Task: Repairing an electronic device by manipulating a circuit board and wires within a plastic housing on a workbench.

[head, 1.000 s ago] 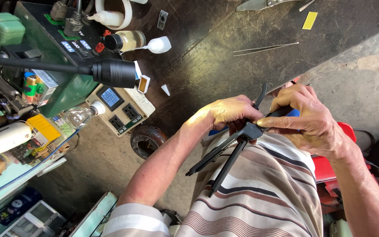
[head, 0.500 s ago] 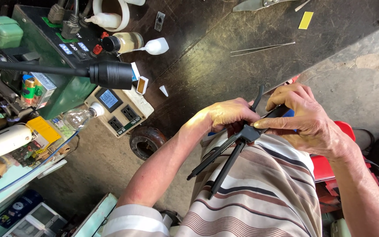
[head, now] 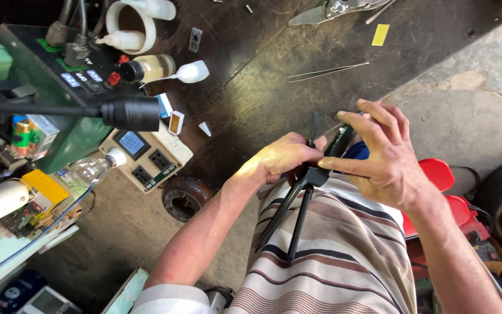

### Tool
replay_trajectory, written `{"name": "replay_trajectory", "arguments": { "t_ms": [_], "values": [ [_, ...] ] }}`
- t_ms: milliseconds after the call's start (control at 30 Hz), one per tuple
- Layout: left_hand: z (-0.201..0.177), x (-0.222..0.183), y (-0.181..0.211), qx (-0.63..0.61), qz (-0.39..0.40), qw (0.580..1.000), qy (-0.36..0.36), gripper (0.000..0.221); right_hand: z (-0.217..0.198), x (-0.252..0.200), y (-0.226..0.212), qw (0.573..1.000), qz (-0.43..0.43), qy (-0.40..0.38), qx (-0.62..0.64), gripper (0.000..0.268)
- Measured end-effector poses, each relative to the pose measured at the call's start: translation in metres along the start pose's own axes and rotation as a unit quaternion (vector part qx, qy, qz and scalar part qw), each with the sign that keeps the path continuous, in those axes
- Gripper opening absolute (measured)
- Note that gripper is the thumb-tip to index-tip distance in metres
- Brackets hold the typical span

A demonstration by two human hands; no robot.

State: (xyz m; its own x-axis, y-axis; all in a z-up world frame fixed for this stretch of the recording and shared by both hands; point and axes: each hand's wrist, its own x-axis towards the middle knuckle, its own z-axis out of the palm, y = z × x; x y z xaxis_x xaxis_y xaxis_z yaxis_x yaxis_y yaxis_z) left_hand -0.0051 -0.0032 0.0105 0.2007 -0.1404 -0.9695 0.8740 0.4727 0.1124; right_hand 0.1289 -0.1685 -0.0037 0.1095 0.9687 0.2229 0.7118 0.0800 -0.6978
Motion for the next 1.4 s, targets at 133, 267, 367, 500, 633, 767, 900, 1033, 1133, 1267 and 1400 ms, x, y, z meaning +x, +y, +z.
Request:
{"name": "replay_trajectory", "arguments": {
  "t_ms": [133,267,367,500,633,767,900,1033,1133,1267,1400],
  "values": [
    [0.005,0.002,0.000,-0.007,-0.008,1.000,0.000,0.017,0.006,-0.013,-0.021,0.998,0.062,0.004,-0.023,0.049],
    [0.005,0.032,-0.024,0.037,0.034,0.999,0.003,0.019,0.028,-0.039,-0.043,0.900,0.311,0.229,0.203,0.031],
    [0.004,0.049,-0.032,0.088,0.054,0.994,0.034,0.034,0.039,-0.054,-0.057,0.778,0.487,0.242,0.314,0.040],
    [0.008,0.014,0.000,0.184,0.042,0.979,0.073,0.027,0.048,-0.038,-0.073,0.635,0.588,0.211,0.454,0.055],
    [0.011,0.006,0.001,0.191,0.025,0.978,0.083,0.036,0.046,-0.026,-0.075,0.616,0.624,0.203,0.435,0.043],
    [0.015,0.001,0.002,0.181,0.016,0.980,0.078,0.037,0.042,-0.022,-0.078,0.590,0.645,0.210,0.438,0.033],
    [0.015,0.024,-0.018,0.146,0.013,0.986,0.074,0.035,0.043,-0.024,-0.077,0.581,0.645,0.212,0.450,0.029],
    [0.017,0.017,-0.013,0.127,0.008,0.989,0.074,0.031,0.039,-0.021,-0.078,0.586,0.643,0.207,0.447,0.028],
    [0.017,0.000,0.002,0.169,0.014,0.982,0.089,0.029,0.036,-0.021,-0.079,0.597,0.641,0.201,0.439,0.028],
    [0.020,-0.008,0.011,0.174,0.024,0.979,0.101,0.029,0.038,-0.033,-0.077,0.605,0.641,0.196,0.429,0.029],
    [0.022,-0.010,0.007,0.172,0.018,0.979,0.108,0.027,0.038,-0.038,-0.074,0.614,0.639,0.191,0.423,0.029]
  ]
}}
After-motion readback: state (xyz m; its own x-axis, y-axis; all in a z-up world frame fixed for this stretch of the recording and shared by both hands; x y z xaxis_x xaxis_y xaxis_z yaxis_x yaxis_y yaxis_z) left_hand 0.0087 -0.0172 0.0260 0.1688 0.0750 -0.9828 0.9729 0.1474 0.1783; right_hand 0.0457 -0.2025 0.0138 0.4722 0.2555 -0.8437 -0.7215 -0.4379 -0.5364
